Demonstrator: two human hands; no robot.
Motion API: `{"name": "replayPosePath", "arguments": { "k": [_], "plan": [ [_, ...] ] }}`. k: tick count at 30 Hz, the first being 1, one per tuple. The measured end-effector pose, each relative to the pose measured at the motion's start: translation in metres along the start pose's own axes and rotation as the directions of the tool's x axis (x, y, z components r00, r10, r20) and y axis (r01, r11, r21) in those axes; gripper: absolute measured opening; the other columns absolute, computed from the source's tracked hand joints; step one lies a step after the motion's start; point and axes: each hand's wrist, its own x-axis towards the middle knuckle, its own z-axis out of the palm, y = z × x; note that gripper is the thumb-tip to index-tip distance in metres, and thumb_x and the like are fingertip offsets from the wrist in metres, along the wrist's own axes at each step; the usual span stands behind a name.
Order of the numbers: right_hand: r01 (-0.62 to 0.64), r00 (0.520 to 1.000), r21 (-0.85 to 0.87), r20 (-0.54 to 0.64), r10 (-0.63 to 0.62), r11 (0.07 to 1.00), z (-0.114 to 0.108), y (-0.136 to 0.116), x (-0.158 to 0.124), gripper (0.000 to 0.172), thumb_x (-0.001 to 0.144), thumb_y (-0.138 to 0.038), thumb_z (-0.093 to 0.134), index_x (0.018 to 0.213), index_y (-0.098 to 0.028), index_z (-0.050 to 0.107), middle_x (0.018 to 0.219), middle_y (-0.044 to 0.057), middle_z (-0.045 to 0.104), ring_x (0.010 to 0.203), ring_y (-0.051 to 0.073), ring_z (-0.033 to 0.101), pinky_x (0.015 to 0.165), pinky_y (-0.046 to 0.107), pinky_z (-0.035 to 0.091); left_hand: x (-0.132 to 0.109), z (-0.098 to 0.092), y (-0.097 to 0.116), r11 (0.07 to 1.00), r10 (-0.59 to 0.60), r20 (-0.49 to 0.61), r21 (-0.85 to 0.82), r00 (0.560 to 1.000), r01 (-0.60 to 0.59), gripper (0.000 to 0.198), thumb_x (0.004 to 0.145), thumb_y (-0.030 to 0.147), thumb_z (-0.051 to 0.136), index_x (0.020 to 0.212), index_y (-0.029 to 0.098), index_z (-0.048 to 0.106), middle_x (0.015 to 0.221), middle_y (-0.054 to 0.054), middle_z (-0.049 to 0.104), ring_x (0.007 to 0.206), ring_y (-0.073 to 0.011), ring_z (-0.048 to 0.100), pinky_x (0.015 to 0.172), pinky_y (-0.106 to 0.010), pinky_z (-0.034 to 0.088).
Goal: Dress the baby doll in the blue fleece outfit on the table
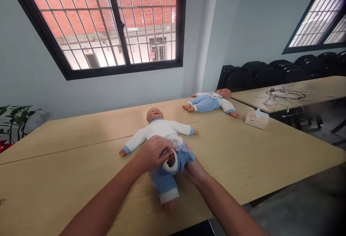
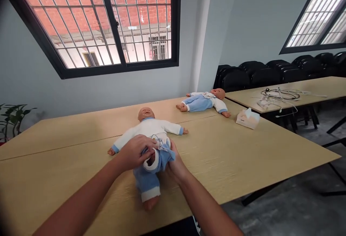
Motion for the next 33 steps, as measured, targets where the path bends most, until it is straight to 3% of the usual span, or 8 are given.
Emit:
{"name": "replayPosePath", "arguments": {
  "k": [4,9,14,19,23,26,30,33],
  "plan": [
    [-0.017,0.999,0.017,-0.032,0.017,1.0,0.0,-0.001,-0.004,0.065,0.078,-0.042,0.082,0.136,-0.029,0.055,0.115,0.003,0.074,0.101,0.023,0.07,0.089,0.036,0.057,0.001,-0.004,0.003,0.988,0.152,0.014,-0.014,0.988,-0.152,0.021,0.096,0.013,0.053,0.1,0.025,0.069,0.12,-0.001,0.075,0.111,-0.0189,0.068,0.103,-0.039,0.05],
    [-0.012,0.999,0.055,-0.037,0.014,0.998,-0.001,0.001,0.0,0.056,0.078,-0.036,0.081,0.13,-0.026,0.061,0.11,0.002,0.075,0.098,0.023,0.071,0.088,0.036,0.057,0.001,-0.005,0.01,0.999,0.047,0.138,0.011,0.989,-0.049,0.032,0.078,0.021,0.072,0.11,0.026,0.067,0.13,-0.004,0.069,0.118,-0.0244,0.063,0.105,-0.043,0.048],
    [-0.076,0.997,0.095,0.008,0.075,0.993,-0.001,0.005,0.003,0.041,0.079,-0.033,0.08,0.117,-0.024,0.068,0.103,0.001,0.076,0.093,0.021,0.071,0.087,0.034,0.057,0.0,0.007,0.014,0.992,-0.093,0.149,0.095,0.984,0.08,0.043,0.063,0.026,0.08,0.102,0.023,0.062,0.131,-0.008,0.066,0.118,-0.0316,0.061,0.099,-0.046,0.05],
    [-0.098,0.992,0.112,0.096,0.088,0.989,0.001,0.0,0.0,0.027,0.083,-0.039,0.075,0.103,-0.021,0.073,0.11,0.004,0.076,0.115,0.025,0.067,0.105,0.039,0.051,0.0,0.006,-0.002,0.997,0.053,0.155,0.054,0.986,-0.062,0.046,0.073,0.031,0.079,0.115,0.025,0.062,0.137,-0.007,0.065,0.125,-0.0291,0.061,0.106,-0.045,0.047],
    [-0.159,0.979,0.058,0.139,0.149,0.986,0.003,-0.008,-0.004,0.038,0.083,-0.043,0.071,0.113,-0.019,0.073,0.123,0.008,0.074,0.126,0.028,0.063,0.111,0.043,0.047,-0.006,0.008,-0.022,0.979,0.163,0.054,0.118,0.985,-0.169,0.045,0.08,0.038,0.075,0.121,0.025,0.062,0.138,-0.011,0.066,0.125,-0.0293,0.062,0.106,-0.047,0.046],
    [-0.109,0.987,0.042,0.125,0.103,0.993,0.004,-0.012,-0.006,0.047,0.085,-0.054,0.067,0.117,-0.021,0.072,0.128,0.008,0.072,0.132,0.031,0.059,0.112,0.046,0.046,-0.01,0.012,-0.024,0.958,0.206,-0.073,0.217,0.976,-0.186,0.046,0.08,0.041,0.073,0.121,0.024,0.063,0.129,-0.013,0.069,0.119,-0.0316,0.063,0.104,-0.051,0.046],
    [0.048,0.996,0.008,0.075,-0.048,0.999,0.001,-0.011,-0.004,0.053,0.082,-0.063,0.071,0.119,-0.026,0.072,0.131,0.006,0.072,0.135,0.03,0.056,0.115,0.047,0.042,-0.008,0.011,-0.01,0.98,0.149,-0.264,0.166,0.953,-0.107,0.046,0.075,0.034,0.073,0.118,0.021,0.064,0.113,-0.012,0.069,0.108,-0.0288,0.065,0.098,-0.048,0.051],
    [0.104,0.995,-0.045,-0.007,-0.104,0.994,-0.008,-0.006,0.005,0.05,0.079,-0.056,0.078,0.116,-0.023,0.072,0.123,0.007,0.074,0.119,0.028,0.065,0.109,0.043,0.046,-0.004,0.007,0.002,0.996,0.073,-0.31,0.072,0.948,-0.053,0.046,0.073,0.032,0.073,0.116,0.021,0.064,0.113,-0.012,0.065,0.106,-0.0278,0.064,0.095,-0.046,0.053]
  ]
}}
